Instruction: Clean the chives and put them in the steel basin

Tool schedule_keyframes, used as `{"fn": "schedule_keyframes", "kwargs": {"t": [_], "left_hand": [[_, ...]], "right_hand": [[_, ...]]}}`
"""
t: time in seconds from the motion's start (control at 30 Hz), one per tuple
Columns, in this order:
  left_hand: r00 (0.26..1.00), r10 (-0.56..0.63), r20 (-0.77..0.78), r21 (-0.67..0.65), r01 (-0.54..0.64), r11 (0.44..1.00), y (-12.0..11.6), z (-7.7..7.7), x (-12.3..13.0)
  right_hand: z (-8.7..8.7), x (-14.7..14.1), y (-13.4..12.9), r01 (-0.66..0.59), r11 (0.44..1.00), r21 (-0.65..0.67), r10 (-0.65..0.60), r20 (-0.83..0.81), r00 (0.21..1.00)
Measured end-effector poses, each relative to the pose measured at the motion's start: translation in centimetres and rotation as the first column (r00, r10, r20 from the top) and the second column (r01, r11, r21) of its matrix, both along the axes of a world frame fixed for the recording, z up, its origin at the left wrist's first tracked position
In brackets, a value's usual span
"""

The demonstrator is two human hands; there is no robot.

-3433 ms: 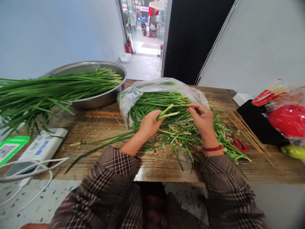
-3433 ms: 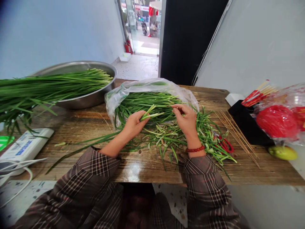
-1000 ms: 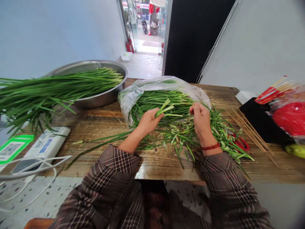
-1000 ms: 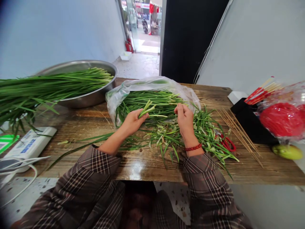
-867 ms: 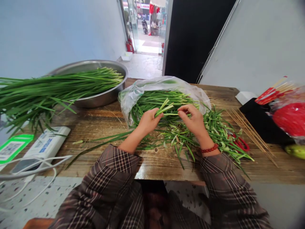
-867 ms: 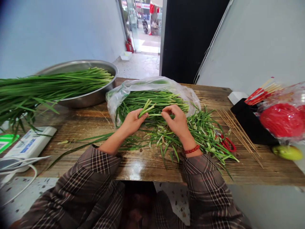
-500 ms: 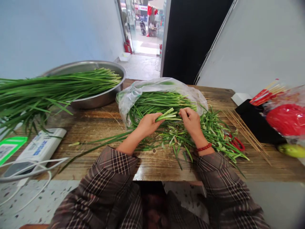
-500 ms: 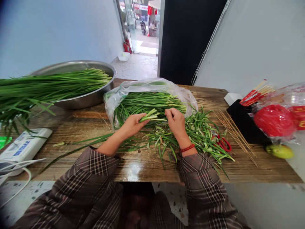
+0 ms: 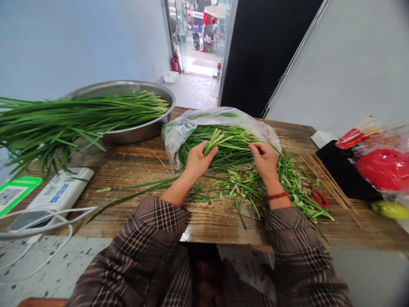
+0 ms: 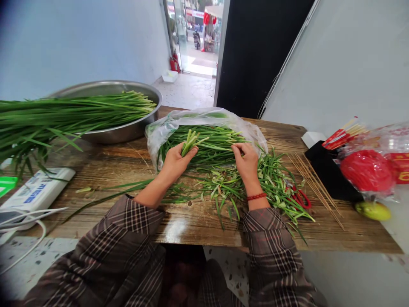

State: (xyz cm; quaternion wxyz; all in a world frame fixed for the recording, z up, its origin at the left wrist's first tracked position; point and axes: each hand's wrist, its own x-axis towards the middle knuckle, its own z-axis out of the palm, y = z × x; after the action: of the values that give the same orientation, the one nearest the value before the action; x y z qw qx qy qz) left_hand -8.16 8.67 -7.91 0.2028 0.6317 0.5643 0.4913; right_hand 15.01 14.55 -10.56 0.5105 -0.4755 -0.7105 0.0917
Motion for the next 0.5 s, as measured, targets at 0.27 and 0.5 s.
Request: {"fn": "schedule_keyframes", "kwargs": {"t": [0.27,0.5], "left_hand": [[0.999,-0.028,-0.040,0.265,0.038,0.964,-0.1,0.2,0.3],[0.926,-0.239,-0.294,0.013,0.254,0.967,0.1,-0.3,0.5]], "right_hand": [[1.9,-1.0,-2.5,-0.347,0.912,-0.219,0.273,-0.309,0.911],[1.9,-1.6,-3.1,-0.422,0.869,-0.259,0.332,-0.327,0.885]]}}
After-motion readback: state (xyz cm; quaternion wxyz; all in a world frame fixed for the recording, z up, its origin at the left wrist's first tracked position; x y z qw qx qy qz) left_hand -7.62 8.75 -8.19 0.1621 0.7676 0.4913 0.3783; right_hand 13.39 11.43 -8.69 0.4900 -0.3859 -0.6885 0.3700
